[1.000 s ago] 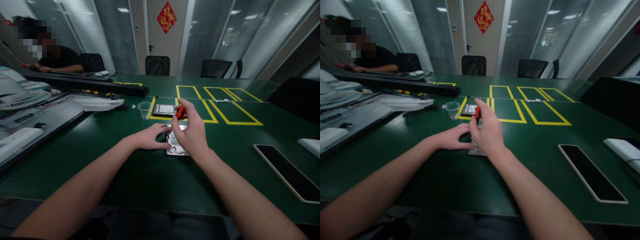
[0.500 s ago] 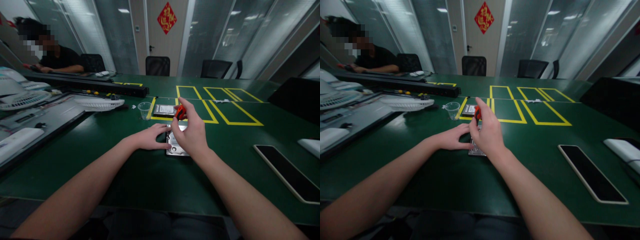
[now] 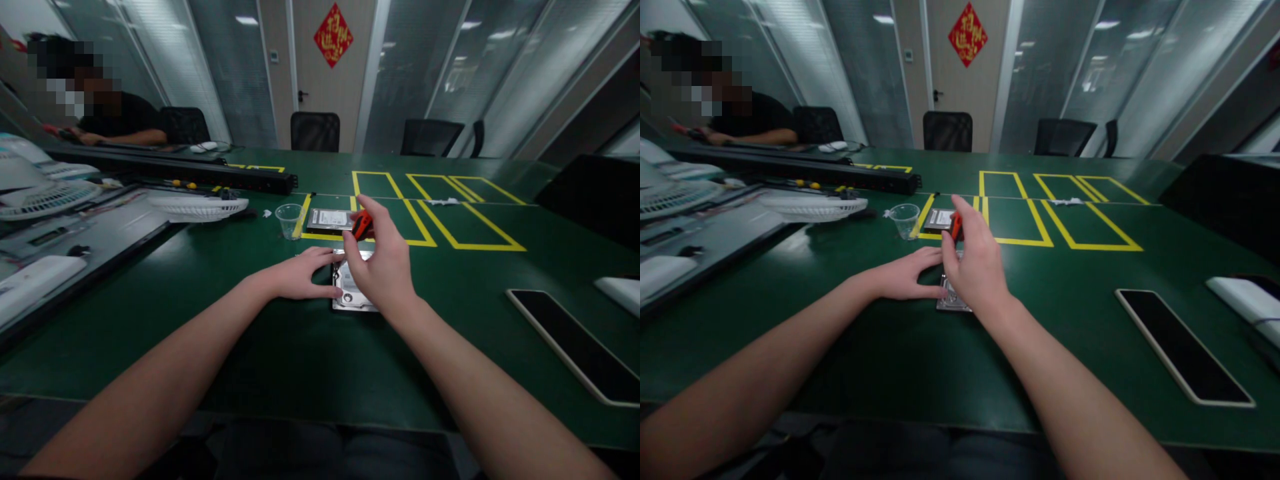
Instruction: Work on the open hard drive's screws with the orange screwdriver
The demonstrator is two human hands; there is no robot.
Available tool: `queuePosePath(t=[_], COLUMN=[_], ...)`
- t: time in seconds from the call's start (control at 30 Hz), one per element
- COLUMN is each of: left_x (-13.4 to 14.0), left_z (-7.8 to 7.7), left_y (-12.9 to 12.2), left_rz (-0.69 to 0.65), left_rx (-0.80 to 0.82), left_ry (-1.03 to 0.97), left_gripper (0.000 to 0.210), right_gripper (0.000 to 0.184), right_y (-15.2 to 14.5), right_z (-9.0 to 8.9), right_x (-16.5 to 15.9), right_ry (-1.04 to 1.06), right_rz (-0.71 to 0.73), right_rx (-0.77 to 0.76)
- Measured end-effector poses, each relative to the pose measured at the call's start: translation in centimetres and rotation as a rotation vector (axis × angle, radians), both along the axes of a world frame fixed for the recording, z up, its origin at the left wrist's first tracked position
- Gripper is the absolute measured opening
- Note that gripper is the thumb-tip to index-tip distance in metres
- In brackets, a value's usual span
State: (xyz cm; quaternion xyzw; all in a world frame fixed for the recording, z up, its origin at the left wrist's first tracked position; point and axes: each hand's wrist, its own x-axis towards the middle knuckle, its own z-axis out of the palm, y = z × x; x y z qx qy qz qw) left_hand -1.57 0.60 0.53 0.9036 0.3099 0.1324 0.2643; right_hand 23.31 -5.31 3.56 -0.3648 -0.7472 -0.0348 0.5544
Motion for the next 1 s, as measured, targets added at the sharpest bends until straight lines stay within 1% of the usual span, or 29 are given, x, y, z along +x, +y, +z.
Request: queuePosePath(t=[0.07,0.17,0.33,0.4,0.5,0.67,0.73,0.9,1.0], left_x=[0.06,0.16,0.01,-0.09,-0.11,0.03,0.03,-0.05,-0.02], left_z=[0.03,0.05,-0.12,-0.18,-0.11,0.15,0.16,-0.03,0.01], left_y=[0.00,0.01,0.18,0.22,0.15,-0.08,-0.10,0.06,0.06], left_rz=[-0.007,-0.004,-0.010,-0.012,-0.010,0.003,0.010,-0.008,-0.003], left_rx=[-0.002,-0.005,0.015,0.023,0.013,-0.003,-0.006,0.005,0.003], left_ry=[-0.007,-0.010,0.010,0.013,0.017,0.012,0.008,0.014,0.020], left_gripper=[0.104,0.103,0.104,0.105,0.106,0.102,0.103,0.103,0.105], right_gripper=[0.068,0.067,0.053,0.050,0.056,0.065,0.062,0.047,0.048], right_y=[-0.11,-0.23,-0.09,-0.06,-0.19,-0.51,-0.49,-0.39,-0.52], right_z=[-0.02,0.09,0.32,0.35,0.36,0.37,0.39,0.61,0.76], right_x=[-0.04,-0.06,0.00,-0.02,-0.13,-0.24,-0.26,-0.23,-0.20], right_ry=[0.002,-0.002,-0.004,-0.003,0.003,0.018,0.025,0.009,0.000], right_rz=[0.001,0.009,-0.024,-0.036,-0.020,-0.002,0.001,-0.022,-0.031], right_rx=[-0.013,-0.002,0.052,0.076,0.073,0.001,-0.007,0.026,0.009])
